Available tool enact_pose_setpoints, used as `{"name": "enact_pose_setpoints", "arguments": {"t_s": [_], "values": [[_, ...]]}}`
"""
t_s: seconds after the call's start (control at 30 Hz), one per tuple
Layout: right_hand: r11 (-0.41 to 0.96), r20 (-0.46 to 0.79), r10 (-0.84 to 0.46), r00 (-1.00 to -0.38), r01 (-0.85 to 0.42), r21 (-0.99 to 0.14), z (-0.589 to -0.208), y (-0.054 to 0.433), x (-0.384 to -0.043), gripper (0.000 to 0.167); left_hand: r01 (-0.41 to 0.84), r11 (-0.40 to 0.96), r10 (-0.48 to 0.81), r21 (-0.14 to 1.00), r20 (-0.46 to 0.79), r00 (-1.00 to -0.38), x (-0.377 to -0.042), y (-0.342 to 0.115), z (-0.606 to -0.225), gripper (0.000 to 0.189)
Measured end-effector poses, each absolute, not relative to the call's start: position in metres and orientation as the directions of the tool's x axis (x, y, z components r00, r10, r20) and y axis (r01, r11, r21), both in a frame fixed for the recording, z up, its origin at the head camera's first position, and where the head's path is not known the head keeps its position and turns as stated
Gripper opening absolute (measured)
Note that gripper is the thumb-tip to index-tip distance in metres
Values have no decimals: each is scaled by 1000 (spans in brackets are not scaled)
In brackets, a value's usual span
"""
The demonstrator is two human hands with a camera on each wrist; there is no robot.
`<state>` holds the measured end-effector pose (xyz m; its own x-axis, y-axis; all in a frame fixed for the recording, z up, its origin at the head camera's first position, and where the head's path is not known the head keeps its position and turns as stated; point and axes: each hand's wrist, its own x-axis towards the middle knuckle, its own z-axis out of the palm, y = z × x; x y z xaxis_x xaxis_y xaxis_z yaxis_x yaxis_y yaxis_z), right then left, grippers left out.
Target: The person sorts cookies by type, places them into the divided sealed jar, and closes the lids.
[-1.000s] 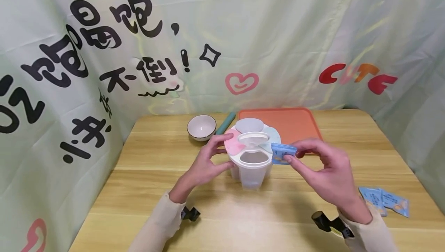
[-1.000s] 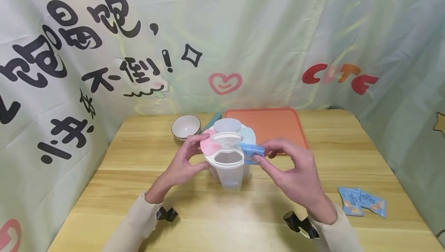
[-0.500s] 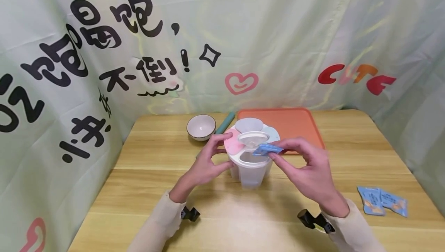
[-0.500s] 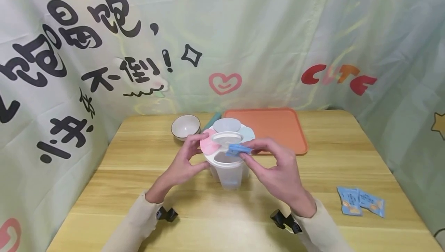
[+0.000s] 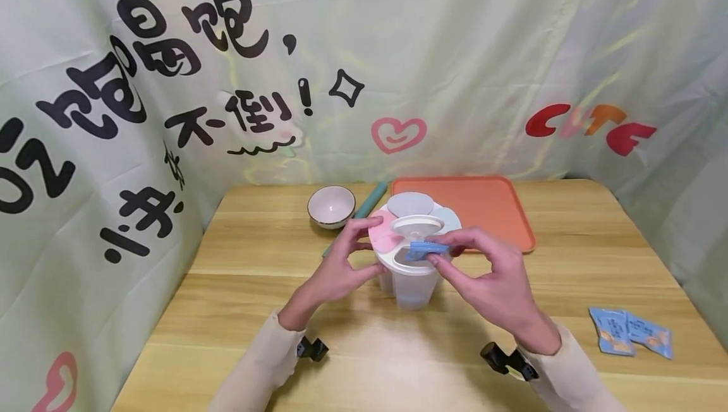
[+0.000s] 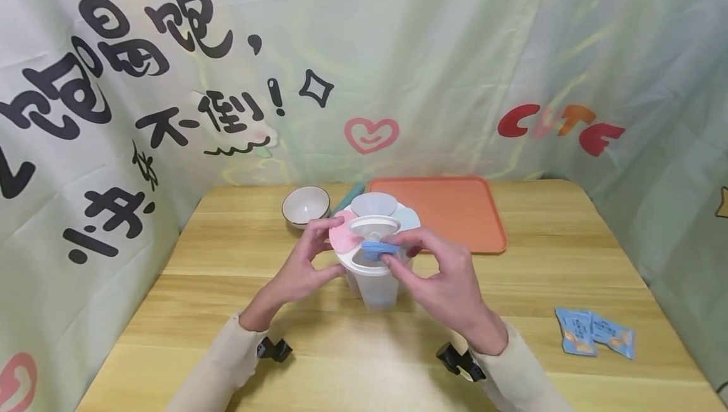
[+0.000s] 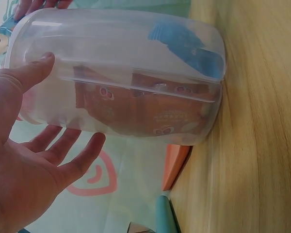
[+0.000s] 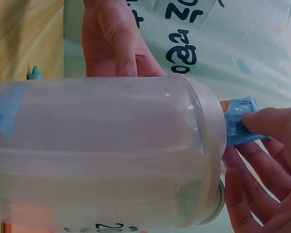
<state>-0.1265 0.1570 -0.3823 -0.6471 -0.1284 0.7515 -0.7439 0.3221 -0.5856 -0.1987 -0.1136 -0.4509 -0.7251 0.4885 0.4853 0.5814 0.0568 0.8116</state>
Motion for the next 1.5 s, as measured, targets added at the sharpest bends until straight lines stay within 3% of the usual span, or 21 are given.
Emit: {"name": "enact_pose_setpoints", "arguments": {"t_s": [0.17, 0.4, 0.53, 0.7, 1.17, 1.5], "values": [[293, 768, -159, -621, -772, -564, -383, 158, -126, 47, 593, 54, 492, 804, 496, -716, -198, -114, -451, 75], [169, 843, -107, -526, -846, -506, -388, 163, -127, 21, 616, 47, 491, 786, 519, -700, -200, -113, -452, 75], [125, 853, -73, -517, -853, -507, -391, 170, -126, 14, 599, 50, 489, 799, 504, -712, -200, -112, -451, 75], [205, 833, -62, -550, -824, -529, -395, 183, -121, 13, 586, 57, 489, 808, 489, -722, -199, -112, -452, 76], [421, 744, 3, -668, -674, -607, -412, 238, -116, 33, 570, 74, 492, 819, 467, -735, -198, -115, -448, 77], [532, 646, 79, -759, -516, -671, -413, 269, -106, 29, 565, 75, 492, 822, 462, -738, -197, -113, -449, 77]]}}
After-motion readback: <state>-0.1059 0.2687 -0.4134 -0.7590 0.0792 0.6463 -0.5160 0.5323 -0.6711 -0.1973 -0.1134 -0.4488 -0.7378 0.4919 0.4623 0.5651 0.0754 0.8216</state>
